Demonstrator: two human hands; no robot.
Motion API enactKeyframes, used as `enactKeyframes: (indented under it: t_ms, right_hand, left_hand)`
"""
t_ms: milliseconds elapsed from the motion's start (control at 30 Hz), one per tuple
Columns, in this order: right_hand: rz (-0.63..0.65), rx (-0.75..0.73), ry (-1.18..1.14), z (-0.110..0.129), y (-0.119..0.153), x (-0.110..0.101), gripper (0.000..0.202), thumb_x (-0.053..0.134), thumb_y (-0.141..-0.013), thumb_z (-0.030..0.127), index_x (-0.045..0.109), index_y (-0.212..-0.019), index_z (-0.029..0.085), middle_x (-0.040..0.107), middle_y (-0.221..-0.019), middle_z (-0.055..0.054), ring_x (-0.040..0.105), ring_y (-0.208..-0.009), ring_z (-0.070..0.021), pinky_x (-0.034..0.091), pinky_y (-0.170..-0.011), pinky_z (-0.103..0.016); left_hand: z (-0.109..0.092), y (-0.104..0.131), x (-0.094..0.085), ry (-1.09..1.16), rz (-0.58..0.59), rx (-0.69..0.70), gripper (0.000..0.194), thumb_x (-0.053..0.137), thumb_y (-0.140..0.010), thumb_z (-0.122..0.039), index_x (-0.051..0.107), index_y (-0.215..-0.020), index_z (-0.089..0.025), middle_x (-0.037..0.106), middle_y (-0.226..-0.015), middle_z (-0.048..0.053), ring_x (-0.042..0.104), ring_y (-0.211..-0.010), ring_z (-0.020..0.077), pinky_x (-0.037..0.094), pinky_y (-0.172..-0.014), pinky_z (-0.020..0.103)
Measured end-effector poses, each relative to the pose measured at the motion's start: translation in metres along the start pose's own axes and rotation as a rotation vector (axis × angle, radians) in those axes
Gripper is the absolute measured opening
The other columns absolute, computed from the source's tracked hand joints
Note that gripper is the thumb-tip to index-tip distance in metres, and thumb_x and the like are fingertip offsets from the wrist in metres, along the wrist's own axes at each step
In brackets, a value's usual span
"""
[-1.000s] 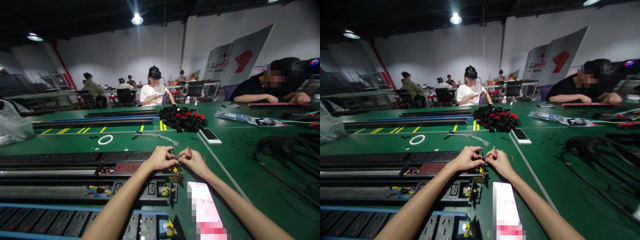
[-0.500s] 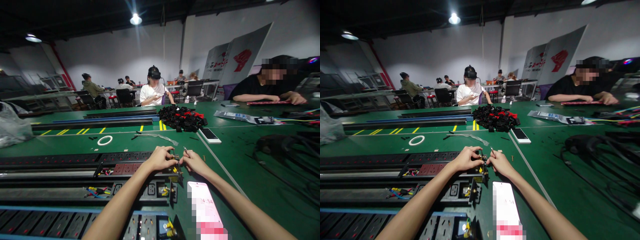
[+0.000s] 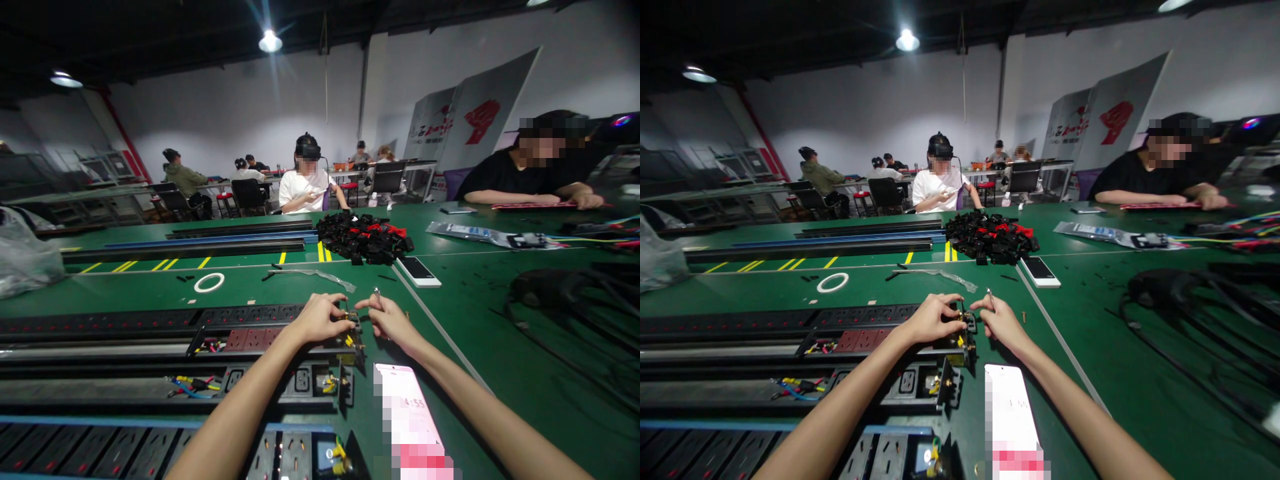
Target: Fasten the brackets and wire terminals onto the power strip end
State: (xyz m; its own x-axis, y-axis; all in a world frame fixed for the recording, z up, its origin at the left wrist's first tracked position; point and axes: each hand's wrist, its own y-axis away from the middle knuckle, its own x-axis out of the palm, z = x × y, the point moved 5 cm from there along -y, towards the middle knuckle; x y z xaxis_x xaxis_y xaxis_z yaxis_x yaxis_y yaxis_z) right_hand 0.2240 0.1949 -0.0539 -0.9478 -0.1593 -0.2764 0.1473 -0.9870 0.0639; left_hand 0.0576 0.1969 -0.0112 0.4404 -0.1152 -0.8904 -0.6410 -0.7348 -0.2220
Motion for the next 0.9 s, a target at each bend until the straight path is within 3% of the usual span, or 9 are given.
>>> enactKeyframes:
  t_ms: [167, 333, 500, 700, 833, 900]
  right_hand:
    - [0.072, 0.039, 0.033, 0.000, 0.003, 0.005, 0.017, 0.058, -0.060, 0.022, 0.042, -0.066, 0.023, 0.045, -0.053, 0.010, 0.036, -0.032, -0.0051, 0.023, -0.030, -0.018]
    - [0.010, -0.009, 0.021, 0.002, 0.001, 0.002, 0.006, 0.048, -0.067, 0.023, 0.046, -0.073, 0.022, 0.056, -0.062, 0.006, 0.037, -0.035, -0.0056, 0.028, -0.033, -0.018]
    - [0.036, 0.004, 0.042, -0.001, -0.001, 0.001, 0.007, 0.054, -0.060, 0.023, 0.047, -0.064, 0.022, 0.050, -0.054, 0.007, 0.035, -0.034, -0.0062, 0.023, -0.031, -0.019]
    - [0.011, -0.028, 0.024, 0.002, -0.002, -0.002, 0.019, 0.047, -0.067, 0.026, 0.056, -0.083, 0.021, 0.058, -0.061, 0.005, 0.039, -0.035, -0.0073, 0.029, -0.035, -0.020]
    - [0.001, -0.026, 0.058, 0.007, -0.004, -0.006, 0.008, 0.053, -0.068, 0.028, 0.054, -0.071, 0.021, 0.052, -0.054, 0.006, 0.037, -0.035, -0.0078, 0.026, -0.034, -0.021]
    - [-0.014, -0.037, 0.068, 0.010, -0.005, -0.010, 0.015, 0.053, -0.073, 0.035, 0.053, -0.069, 0.021, 0.051, -0.052, 0.005, 0.036, -0.035, -0.0086, 0.027, -0.034, -0.021]
  left_hand:
    - [0.000, 0.000, 0.000, -0.001, 0.006, -0.005, 0.028, 0.067, -0.084, -0.045, 0.080, -0.081, -0.021, 0.063, -0.134, 0.007, 0.065, -0.112, 0.0273, 0.047, -0.096, 0.035]
    - [-0.003, 0.000, -0.002, 0.009, 0.006, -0.006, 0.028, 0.067, -0.084, -0.046, 0.080, -0.082, -0.022, 0.063, -0.134, 0.007, 0.065, -0.112, 0.0271, 0.047, -0.096, 0.034]
    - [-0.003, 0.000, -0.002, 0.013, 0.005, -0.007, 0.026, 0.067, -0.083, -0.044, 0.080, -0.079, -0.021, 0.063, -0.134, 0.007, 0.065, -0.111, 0.0274, 0.048, -0.095, 0.035]
    - [-0.001, 0.000, -0.001, 0.008, 0.002, 0.009, 0.028, 0.066, -0.084, -0.046, 0.080, -0.081, -0.022, 0.063, -0.134, 0.007, 0.065, -0.112, 0.0271, 0.047, -0.096, 0.035]
    - [-0.001, 0.000, -0.001, 0.006, -0.001, 0.012, 0.027, 0.067, -0.084, -0.045, 0.080, -0.082, -0.022, 0.063, -0.133, 0.007, 0.065, -0.112, 0.0268, 0.047, -0.096, 0.035]
    - [-0.001, 0.000, -0.001, 0.007, -0.006, 0.017, 0.028, 0.067, -0.084, -0.045, 0.080, -0.082, -0.021, 0.064, -0.133, 0.008, 0.065, -0.112, 0.0265, 0.047, -0.096, 0.034]
